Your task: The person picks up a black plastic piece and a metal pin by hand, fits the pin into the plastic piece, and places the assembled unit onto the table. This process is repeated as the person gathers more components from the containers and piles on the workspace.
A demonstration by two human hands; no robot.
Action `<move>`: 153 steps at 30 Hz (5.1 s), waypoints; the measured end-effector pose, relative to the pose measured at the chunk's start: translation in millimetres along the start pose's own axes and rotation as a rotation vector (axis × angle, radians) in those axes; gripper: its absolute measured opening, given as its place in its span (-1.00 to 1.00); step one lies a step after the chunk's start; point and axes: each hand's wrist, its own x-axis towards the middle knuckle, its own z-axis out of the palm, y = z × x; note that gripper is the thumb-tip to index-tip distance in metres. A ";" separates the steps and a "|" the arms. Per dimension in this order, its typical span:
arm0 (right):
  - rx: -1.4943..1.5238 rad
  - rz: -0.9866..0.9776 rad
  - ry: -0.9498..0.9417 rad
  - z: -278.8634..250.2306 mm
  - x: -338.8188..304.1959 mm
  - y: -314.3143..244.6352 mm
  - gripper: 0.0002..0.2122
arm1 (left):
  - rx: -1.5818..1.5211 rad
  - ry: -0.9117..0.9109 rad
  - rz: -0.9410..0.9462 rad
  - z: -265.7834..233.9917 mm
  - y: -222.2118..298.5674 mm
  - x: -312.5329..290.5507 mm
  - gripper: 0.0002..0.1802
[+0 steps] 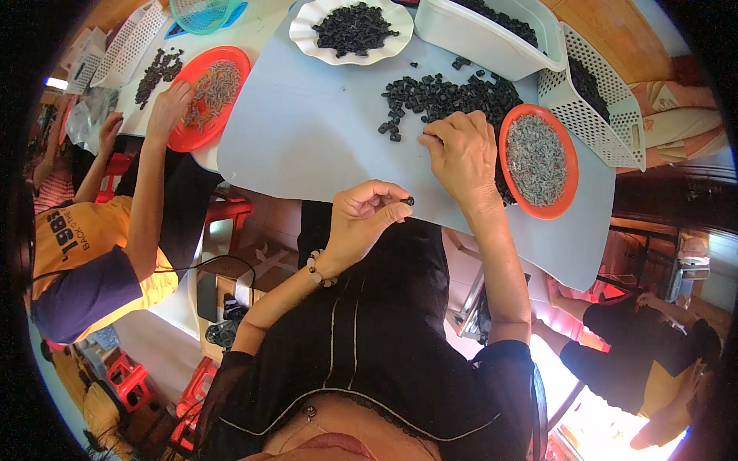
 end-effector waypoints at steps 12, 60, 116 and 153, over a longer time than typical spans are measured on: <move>0.641 0.402 -0.036 -19.7 -11.6 -7.8 -0.95 | 0.002 0.029 0.047 -0.8 5.6 1.4 -0.80; 1.472 0.675 -0.334 -39.9 -98.2 -41.6 -0.77 | 0.552 -0.110 0.271 6.5 21.6 -14.4 -0.90; 0.117 0.005 0.092 -2.7 -12.0 4.2 -0.85 | 0.292 -0.028 -0.023 10.2 5.9 -0.6 -0.83; -0.035 0.364 -0.037 -60.9 -50.4 100.7 -0.93 | 0.116 -0.041 -0.202 20.2 14.3 4.1 -0.74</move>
